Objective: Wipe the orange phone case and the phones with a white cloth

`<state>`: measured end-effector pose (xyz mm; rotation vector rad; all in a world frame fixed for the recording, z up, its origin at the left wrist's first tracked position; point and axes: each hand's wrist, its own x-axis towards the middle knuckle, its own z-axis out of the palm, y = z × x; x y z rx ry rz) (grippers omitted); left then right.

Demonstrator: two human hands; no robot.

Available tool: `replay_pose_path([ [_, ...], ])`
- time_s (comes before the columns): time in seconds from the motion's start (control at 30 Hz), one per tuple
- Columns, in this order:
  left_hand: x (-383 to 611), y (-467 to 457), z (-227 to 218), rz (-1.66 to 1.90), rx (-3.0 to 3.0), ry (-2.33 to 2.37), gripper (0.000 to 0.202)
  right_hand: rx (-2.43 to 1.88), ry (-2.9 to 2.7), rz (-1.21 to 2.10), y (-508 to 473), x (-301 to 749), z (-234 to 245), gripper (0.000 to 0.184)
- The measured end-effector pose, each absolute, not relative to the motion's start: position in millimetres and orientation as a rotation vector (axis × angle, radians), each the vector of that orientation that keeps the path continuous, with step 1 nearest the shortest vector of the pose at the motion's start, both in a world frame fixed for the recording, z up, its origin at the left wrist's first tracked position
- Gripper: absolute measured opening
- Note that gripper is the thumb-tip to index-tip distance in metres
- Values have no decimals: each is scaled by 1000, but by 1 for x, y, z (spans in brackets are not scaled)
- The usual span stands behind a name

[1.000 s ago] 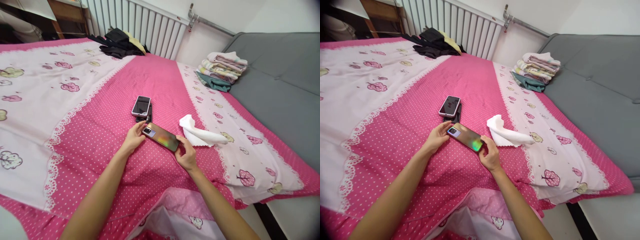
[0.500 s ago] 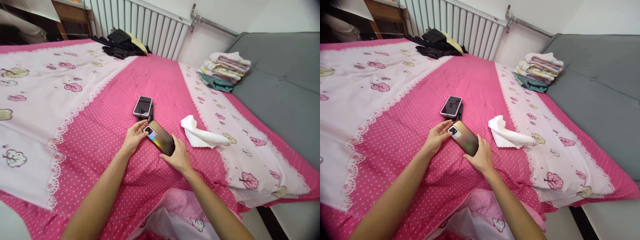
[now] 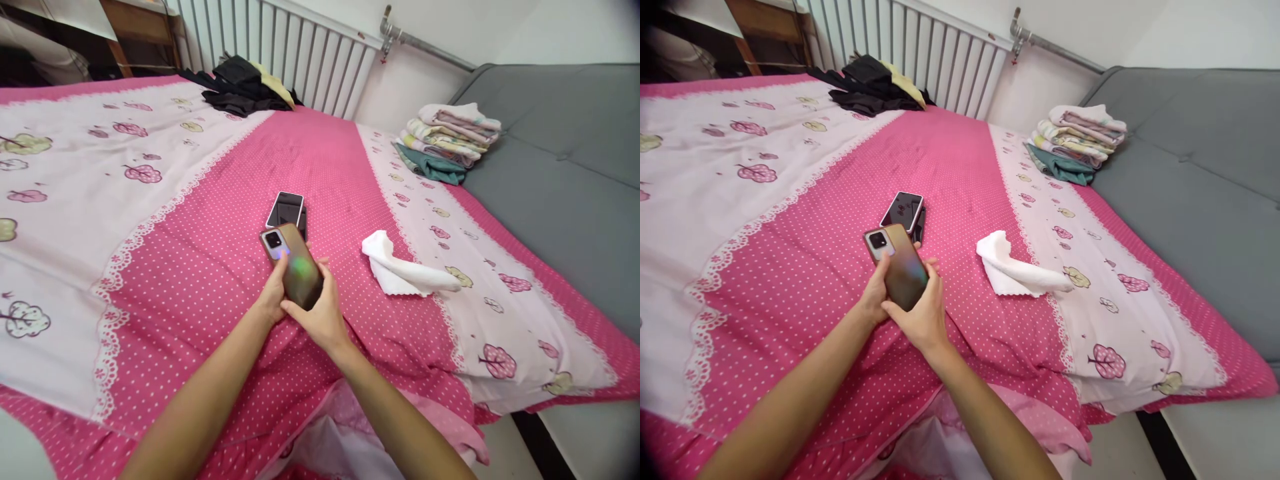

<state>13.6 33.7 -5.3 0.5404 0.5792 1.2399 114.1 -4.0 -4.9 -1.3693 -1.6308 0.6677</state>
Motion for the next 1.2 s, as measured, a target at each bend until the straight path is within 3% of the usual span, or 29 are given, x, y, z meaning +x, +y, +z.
replay_pose_path([
  [0.07,10,35,-4,1266,513,564,62,-1270,-1761,723,-1,115,-1,93],
  [0.17,6,36,-4,1277,465,524,60,-1305,-1775,688,8,135,13,77],
  [0.33,6,34,-4,1204,426,406,64,-1591,-1625,140,40,214,44,53],
  [0.47,6,32,-2,1175,413,438,64,-2005,-1473,-104,64,291,49,54],
  [0.57,4,31,-1,1186,435,466,65,-2314,-1285,190,70,336,43,62],
  [0.63,3,32,0,1188,452,453,66,-2335,-1244,362,69,355,40,52],
  [0.73,3,35,3,1177,467,479,69,-2212,-1277,574,62,367,40,42],
  [0.93,22,64,36,1159,634,549,70,-1897,-1464,1029,53,369,53,49],
  [1.2,85,146,102,1101,892,338,77,-1797,-1888,870,92,350,44,37],
])
